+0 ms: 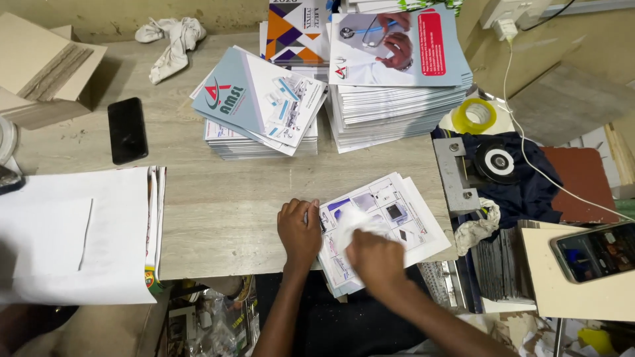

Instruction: The person inserts printed sheets into booklet covers, wipes the covers with a white cloth, and stacks the completed booklets on the table. The person handles multiple booklet covers and printed sheets, organizing them into neat piles.

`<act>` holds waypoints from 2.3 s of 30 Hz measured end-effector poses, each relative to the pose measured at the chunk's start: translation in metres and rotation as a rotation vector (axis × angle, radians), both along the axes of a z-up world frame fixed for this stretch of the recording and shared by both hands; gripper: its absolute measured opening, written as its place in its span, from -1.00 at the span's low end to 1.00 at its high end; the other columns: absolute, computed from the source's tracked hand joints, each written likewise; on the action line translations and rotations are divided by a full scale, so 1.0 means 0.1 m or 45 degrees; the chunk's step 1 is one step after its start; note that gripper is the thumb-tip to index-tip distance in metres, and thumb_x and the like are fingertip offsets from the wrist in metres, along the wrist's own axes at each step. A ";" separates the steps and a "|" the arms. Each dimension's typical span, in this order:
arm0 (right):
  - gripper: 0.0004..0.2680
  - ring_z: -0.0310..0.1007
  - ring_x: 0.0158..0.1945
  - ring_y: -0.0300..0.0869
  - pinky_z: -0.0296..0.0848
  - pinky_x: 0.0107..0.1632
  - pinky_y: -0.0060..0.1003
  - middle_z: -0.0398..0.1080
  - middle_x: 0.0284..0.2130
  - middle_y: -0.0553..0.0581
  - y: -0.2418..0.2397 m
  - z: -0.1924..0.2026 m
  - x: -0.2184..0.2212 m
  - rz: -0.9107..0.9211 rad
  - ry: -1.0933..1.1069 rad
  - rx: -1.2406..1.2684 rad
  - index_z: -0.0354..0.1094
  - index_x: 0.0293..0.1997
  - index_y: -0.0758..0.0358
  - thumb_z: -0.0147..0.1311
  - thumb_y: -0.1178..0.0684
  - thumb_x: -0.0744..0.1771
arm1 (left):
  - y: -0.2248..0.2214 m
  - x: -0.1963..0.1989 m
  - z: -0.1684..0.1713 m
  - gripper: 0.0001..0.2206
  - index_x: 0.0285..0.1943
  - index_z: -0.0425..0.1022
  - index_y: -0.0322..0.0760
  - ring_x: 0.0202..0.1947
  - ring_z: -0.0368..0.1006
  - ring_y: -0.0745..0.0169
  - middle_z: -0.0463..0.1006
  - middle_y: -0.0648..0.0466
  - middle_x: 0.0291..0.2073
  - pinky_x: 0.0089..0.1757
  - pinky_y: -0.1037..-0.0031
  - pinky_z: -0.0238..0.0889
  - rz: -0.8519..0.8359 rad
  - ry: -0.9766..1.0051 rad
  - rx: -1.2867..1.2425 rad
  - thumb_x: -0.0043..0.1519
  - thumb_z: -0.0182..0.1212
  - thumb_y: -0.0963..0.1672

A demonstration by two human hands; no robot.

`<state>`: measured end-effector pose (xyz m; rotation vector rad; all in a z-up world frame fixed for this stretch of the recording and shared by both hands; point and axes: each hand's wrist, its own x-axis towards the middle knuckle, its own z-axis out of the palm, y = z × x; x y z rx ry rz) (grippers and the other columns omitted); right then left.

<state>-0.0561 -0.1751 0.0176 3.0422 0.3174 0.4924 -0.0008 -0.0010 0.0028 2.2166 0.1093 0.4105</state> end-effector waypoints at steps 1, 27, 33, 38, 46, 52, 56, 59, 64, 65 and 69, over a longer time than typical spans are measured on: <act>-0.87 0.45 -0.66 -0.14 0.32 -0.60 -0.25 0.33 -0.78 -0.03 0.25 -0.02 -0.16 0.193 0.028 0.108 0.31 -0.54 -0.02 0.06 -0.02 0.27 | 0.00 0.00 -0.01 -0.66 -0.46 0.42 -0.19 -0.34 0.40 0.05 0.35 0.10 -0.52 -0.19 0.27 0.21 -0.003 -0.024 -0.001 0.41 0.12 -0.04; -0.70 0.62 -0.38 0.23 0.54 -0.29 0.13 0.49 -0.58 0.24 0.63 0.46 1.12 0.211 0.445 0.231 0.36 -0.29 0.24 -0.28 -0.10 0.42 | 0.02 -0.01 -0.05 -0.78 -0.27 0.41 -0.19 -0.28 0.43 -0.10 0.38 0.03 -0.45 -0.14 0.18 0.26 0.068 -0.086 -0.024 0.43 -0.05 -0.11; -0.72 0.58 -0.08 0.37 0.50 -0.04 0.22 0.56 -0.30 0.44 -0.27 0.45 1.75 -0.201 0.576 0.219 0.35 0.06 0.29 -0.07 -0.13 0.40 | 0.02 -0.09 0.14 -0.89 -0.11 0.46 -0.18 -0.22 0.47 -0.08 0.52 0.03 -0.38 -0.06 0.21 0.25 0.075 -0.039 -0.198 0.41 -0.01 -0.16; -0.71 0.53 -0.01 0.37 0.48 0.00 0.25 0.50 -0.19 0.46 -0.82 0.63 1.71 -0.387 0.416 0.820 0.43 0.08 0.32 -0.02 -0.13 0.44 | 0.03 -0.21 0.32 -0.85 0.04 0.44 -0.28 -0.15 0.45 -0.19 0.55 -0.11 -0.32 0.01 0.12 0.22 0.120 -0.001 -0.350 0.41 -0.05 -0.18; -0.65 0.34 0.23 0.08 0.31 0.27 0.01 0.36 0.19 0.24 -0.87 0.60 0.91 -0.267 0.543 0.808 0.36 0.23 0.25 -0.05 -0.16 0.39 | 0.02 -0.23 -0.11 -0.85 -0.28 0.46 -0.10 -0.07 0.33 0.17 0.46 0.17 -0.17 0.02 0.26 0.12 0.220 -0.070 -0.178 0.31 0.13 -0.04; -0.58 0.22 0.39 0.01 0.21 0.39 -0.02 0.29 0.31 0.15 -0.61 0.96 0.71 -0.312 0.705 1.062 0.32 0.30 0.14 0.02 -0.21 0.33 | 0.15 -0.32 0.39 -0.76 -0.31 0.42 -0.16 -0.34 0.41 0.25 0.51 0.14 -0.41 -0.26 0.41 0.25 0.268 0.015 -0.889 0.36 0.07 -0.01; -0.63 0.54 0.21 -0.04 0.45 0.23 -0.11 0.55 0.15 0.14 -0.18 1.54 0.54 -0.363 1.066 1.563 0.27 0.39 -0.01 -0.03 -0.02 0.37 | 0.46 -0.21 0.96 -0.73 -0.34 0.37 -0.16 -0.57 0.39 0.26 0.48 0.14 -0.55 -0.45 0.50 0.27 0.347 0.192 -1.151 0.41 0.07 -0.01; -0.71 0.65 -0.03 0.15 0.61 -0.06 0.02 0.62 -0.03 0.37 0.10 1.46 0.74 -0.224 1.076 2.088 0.35 0.23 0.28 0.00 0.14 0.36 | 0.85 0.22 1.36 -0.71 -0.37 0.34 -0.13 -0.50 0.17 0.38 0.32 0.22 -0.52 -0.40 0.58 0.16 0.331 0.133 -0.821 0.39 0.08 0.01; -0.68 0.55 0.03 0.16 0.52 0.02 0.05 0.52 0.00 0.42 0.76 1.80 1.37 -0.152 0.756 2.031 0.29 0.28 0.32 0.04 0.13 0.36 | 1.30 1.35 2.12 -0.82 -0.24 0.49 -0.22 -0.28 0.39 0.07 0.52 0.00 -0.37 -0.21 0.26 0.22 0.241 0.053 -0.417 0.34 0.08 -0.07; -0.63 0.44 0.20 0.21 0.45 0.20 0.13 0.42 0.11 0.51 0.89 1.90 1.50 -0.123 0.624 1.883 0.18 0.35 0.37 0.05 0.13 0.36 | 1.38 1.62 2.18 -0.76 -0.05 0.63 -0.31 -0.07 0.58 -0.20 0.67 -0.18 -0.21 -0.06 0.09 0.37 0.238 0.020 -0.272 0.34 0.11 -0.08; -0.52 0.34 0.29 0.26 0.34 0.28 0.25 0.32 0.22 0.50 1.01 1.77 1.97 -0.177 0.651 1.520 0.04 0.45 0.29 0.04 0.00 0.35 | 1.51 2.49 1.90 -0.79 -0.05 0.65 -0.21 -0.06 0.60 -0.17 0.69 -0.07 -0.24 -0.04 0.14 0.40 0.295 0.040 -0.169 0.34 0.12 -0.08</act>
